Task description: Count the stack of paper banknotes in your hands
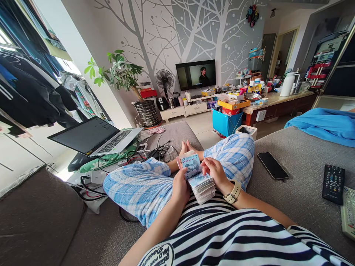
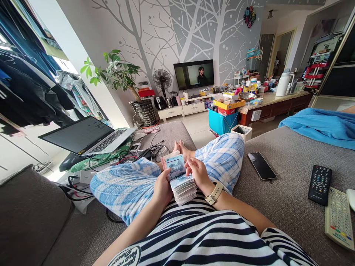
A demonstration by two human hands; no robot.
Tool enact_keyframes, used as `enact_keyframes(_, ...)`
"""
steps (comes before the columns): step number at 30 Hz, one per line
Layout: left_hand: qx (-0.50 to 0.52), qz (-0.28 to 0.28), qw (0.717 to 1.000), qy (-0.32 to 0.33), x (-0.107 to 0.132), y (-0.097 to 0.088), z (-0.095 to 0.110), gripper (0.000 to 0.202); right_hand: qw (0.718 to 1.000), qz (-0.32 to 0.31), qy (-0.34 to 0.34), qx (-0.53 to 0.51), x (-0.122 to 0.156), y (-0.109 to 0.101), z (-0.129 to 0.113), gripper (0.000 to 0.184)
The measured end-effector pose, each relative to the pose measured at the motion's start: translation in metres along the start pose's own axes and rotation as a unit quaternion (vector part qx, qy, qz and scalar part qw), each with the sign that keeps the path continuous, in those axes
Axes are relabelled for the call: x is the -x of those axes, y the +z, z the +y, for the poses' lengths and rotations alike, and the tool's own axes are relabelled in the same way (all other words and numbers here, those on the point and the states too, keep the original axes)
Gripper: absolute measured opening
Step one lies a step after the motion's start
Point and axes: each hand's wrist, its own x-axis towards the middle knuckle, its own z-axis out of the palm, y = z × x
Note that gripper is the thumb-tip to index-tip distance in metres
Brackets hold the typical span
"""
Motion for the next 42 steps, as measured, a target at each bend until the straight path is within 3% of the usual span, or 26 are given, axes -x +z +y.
enact_keyframes(12,-0.004,-0.013,1.0,-0.009,0.008,0.006,0.008,0.027,0.998,0.045,0.022,0.033,-0.004,0.002,0.0,0.029)
enact_keyframes(18,-0.02,-0.021,1.0,-0.007,0.005,0.001,0.006,0.022,0.997,0.069,0.027,0.021,-0.003,0.001,-0.001,0.037)
enact_keyframes(22,-0.019,-0.019,1.0,-0.005,0.006,0.001,0.005,0.021,0.997,0.055,0.011,0.047,-0.004,-0.001,0.004,0.026)
enact_keyframes(29,0.01,-0.032,0.999,-0.004,0.001,0.001,0.002,0.027,0.997,0.043,-0.006,0.059,-0.002,-0.002,0.004,0.028)
enact_keyframes(35,0.029,0.002,1.0,-0.005,-0.002,0.0,-0.001,0.027,0.999,0.026,0.004,0.031,-0.002,-0.001,0.002,0.028)
enact_keyframes(42,0.029,-0.002,1.0,-0.002,-0.001,0.001,0.0,0.026,1.0,0.019,0.013,0.02,-0.001,-0.001,0.002,0.028)
